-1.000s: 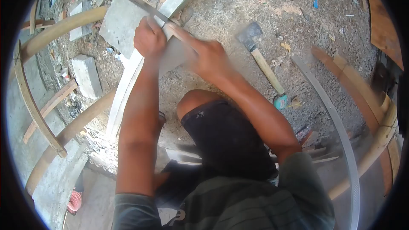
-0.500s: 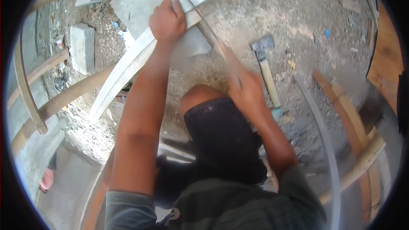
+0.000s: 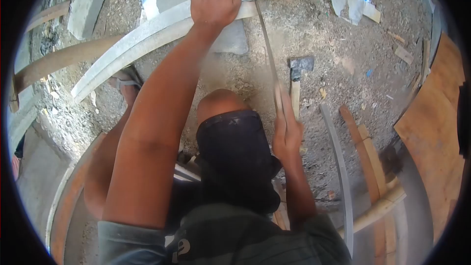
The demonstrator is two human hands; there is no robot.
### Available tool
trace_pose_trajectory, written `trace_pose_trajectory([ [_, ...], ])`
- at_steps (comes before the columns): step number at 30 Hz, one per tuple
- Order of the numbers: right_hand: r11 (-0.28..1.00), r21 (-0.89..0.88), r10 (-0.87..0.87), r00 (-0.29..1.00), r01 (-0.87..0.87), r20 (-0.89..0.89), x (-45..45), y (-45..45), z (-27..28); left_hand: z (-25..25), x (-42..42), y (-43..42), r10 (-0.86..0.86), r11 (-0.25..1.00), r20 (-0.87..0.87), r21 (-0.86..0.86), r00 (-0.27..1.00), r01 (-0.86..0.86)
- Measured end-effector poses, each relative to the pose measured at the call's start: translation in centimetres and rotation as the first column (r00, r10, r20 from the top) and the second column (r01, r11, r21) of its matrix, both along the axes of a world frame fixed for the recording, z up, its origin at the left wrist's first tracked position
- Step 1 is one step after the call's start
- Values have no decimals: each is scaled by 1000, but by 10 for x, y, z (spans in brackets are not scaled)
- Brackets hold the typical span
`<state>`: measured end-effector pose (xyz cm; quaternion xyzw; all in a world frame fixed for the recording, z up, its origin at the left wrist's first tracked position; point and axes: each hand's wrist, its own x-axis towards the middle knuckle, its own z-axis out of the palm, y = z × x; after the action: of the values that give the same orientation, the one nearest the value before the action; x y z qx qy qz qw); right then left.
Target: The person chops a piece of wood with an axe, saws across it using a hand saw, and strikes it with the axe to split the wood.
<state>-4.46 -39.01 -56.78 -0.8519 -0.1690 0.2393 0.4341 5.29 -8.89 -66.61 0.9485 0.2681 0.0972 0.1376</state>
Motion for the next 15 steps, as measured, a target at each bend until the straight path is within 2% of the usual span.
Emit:
trace_pose_trajectory([
  [3, 1000, -14, 9, 998, -8, 67, -25, -25, 3, -3, -7, -8, 34, 999, 0, -38, 999, -34],
  [6, 999, -53, 13, 999, -11, 33, 52, 73, -22, 0, 2, 1, 26, 999, -31, -31, 999, -27],
  [8, 990, -139, 17, 1000, -16, 5, 78, 98, -19, -8, 0, -1, 32, 999, 54, -5, 998, -32],
  [9, 995, -95, -9, 1000, 7, -23, 80, 97, -16, -6, -1, -2, 28, 1000, 52, -10, 998, -28],
  [11, 1000, -11, -17, 997, 18, 75, 52, 65, -18, 2, -3, -4, 29, 999, 23, 18, 999, -29],
  [13, 1000, 6, -30, 993, 29, 114, -8, -8, -9, 1, 4, -1, 3, 1000, 56, 18, 998, -4],
  [14, 997, -46, -66, 998, 65, -22, -30, -30, 5, -2, -1, -1, -20, 1000, 52, 7, 998, 20],
  [15, 997, -49, -56, 998, 55, -24, -25, -26, 5, -3, -1, 2, -10, 1000, 49, 4, 999, 10],
])
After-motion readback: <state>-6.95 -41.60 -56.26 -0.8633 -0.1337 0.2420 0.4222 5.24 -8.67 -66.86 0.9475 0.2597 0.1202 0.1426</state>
